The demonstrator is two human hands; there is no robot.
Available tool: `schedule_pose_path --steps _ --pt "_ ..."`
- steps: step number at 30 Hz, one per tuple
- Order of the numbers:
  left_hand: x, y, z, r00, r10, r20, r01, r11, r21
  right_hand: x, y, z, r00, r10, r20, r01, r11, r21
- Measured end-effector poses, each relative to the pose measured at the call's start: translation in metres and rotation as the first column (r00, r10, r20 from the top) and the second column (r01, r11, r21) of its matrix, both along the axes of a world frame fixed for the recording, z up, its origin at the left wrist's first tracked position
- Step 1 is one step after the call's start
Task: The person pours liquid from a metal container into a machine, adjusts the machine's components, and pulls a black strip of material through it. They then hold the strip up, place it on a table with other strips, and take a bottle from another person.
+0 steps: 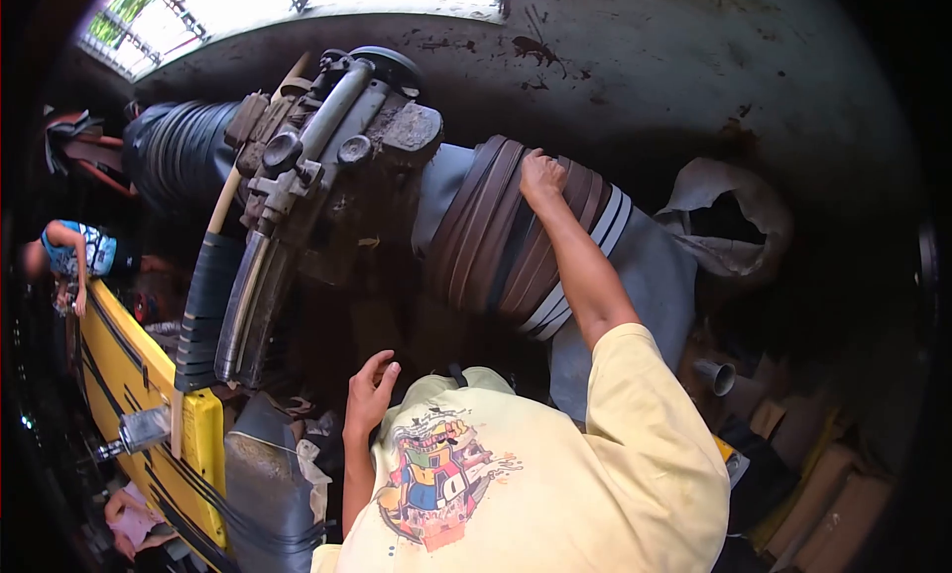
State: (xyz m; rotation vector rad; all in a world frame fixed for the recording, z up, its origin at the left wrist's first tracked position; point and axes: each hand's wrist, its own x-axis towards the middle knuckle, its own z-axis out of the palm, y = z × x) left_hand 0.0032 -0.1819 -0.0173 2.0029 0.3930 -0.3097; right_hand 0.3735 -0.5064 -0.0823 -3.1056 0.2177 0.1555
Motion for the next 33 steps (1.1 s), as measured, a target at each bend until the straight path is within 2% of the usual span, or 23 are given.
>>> schedule_pose_path --steps 2,6,8,11,14,16,18,20,22,24,27,28,30,32,33 --pt "-0.007 0.004 -0.01 0.997 0.068 -0.018 -0.07 0.993 -0.093 -0.003 -0.001 0.004 0.999 -0.005 -0.036 0.007 0.998 0.055" --pt "0.0 -0.001 -0.004 0.996 0.062 -0.06 -0.067 0.995 -0.08 -0.015 -0.007 0.018 0.995 0.04 -0.086 -0.037 0.999 0.026" --pt "0.009 -0.003 -0.003 0.998 0.053 -0.039 -0.058 0.99 -0.131 -0.014 -0.006 0.014 0.995 0.037 -0.094 -0.032 0.998 0.059" --pt "0.021 -0.007 0.003 1.0 0.015 -0.019 -0.017 0.993 -0.116 -0.031 -0.003 0.01 0.998 0.038 -0.058 -0.036 0.999 0.033" --pt "0.031 -0.012 0.006 1.0 -0.019 0.007 0.019 0.995 -0.1 -0.036 -0.002 0.023 0.989 0.088 -0.122 -0.085 0.996 0.034" --pt "0.037 -0.014 0.006 1.0 -0.023 0.015 0.024 0.995 -0.099 -0.032 0.0 0.026 0.967 0.085 -0.239 -0.08 0.996 0.032" --pt "0.038 -0.015 0.006 0.998 -0.052 0.023 0.053 0.996 -0.078 -0.03 0.003 0.015 0.967 0.084 -0.242 -0.088 0.996 -0.006" --pt "0.037 -0.013 0.01 0.999 -0.026 0.021 0.027 0.997 -0.072 -0.025 0.009 0.012 0.967 0.089 -0.238 -0.102 0.994 -0.041" --pt "0.03 -0.009 0.013 1.0 -0.001 0.019 0.002 0.998 -0.058 -0.024 0.014 0.013 0.96 0.014 -0.279 -0.031 0.998 -0.055" --pt "0.021 -0.001 0.013 0.998 0.065 0.006 -0.065 0.997 -0.048 -0.024 0.015 0.004 0.955 0.068 -0.288 -0.087 0.995 -0.056" --pt "0.006 0.011 0.009 0.989 0.149 0.003 -0.149 0.987 -0.066 -0.019 0.009 0.001 0.97 0.068 -0.231 -0.072 0.997 -0.01" --pt "0.0 0.015 0.01 0.981 0.194 -0.002 -0.193 0.979 -0.066 -0.018 0.004 0.007 0.96 0.047 -0.276 -0.038 0.999 0.037" --pt "-0.017 0.026 -0.003 0.956 0.291 0.022 -0.286 0.949 -0.133 -0.02 0.0 0.023 0.971 -0.027 -0.238 0.047 0.996 0.079" --pt "-0.03 0.032 -0.009 0.938 0.348 0.003 -0.342 0.923 -0.177 -0.018 -0.014 0.027 0.989 -0.029 -0.145 0.044 0.994 0.099" --pt "-0.032 0.034 -0.009 0.925 0.381 -0.009 -0.373 0.901 -0.221 -0.015 -0.023 0.032 0.99 -0.048 -0.131 0.073 0.978 0.194"
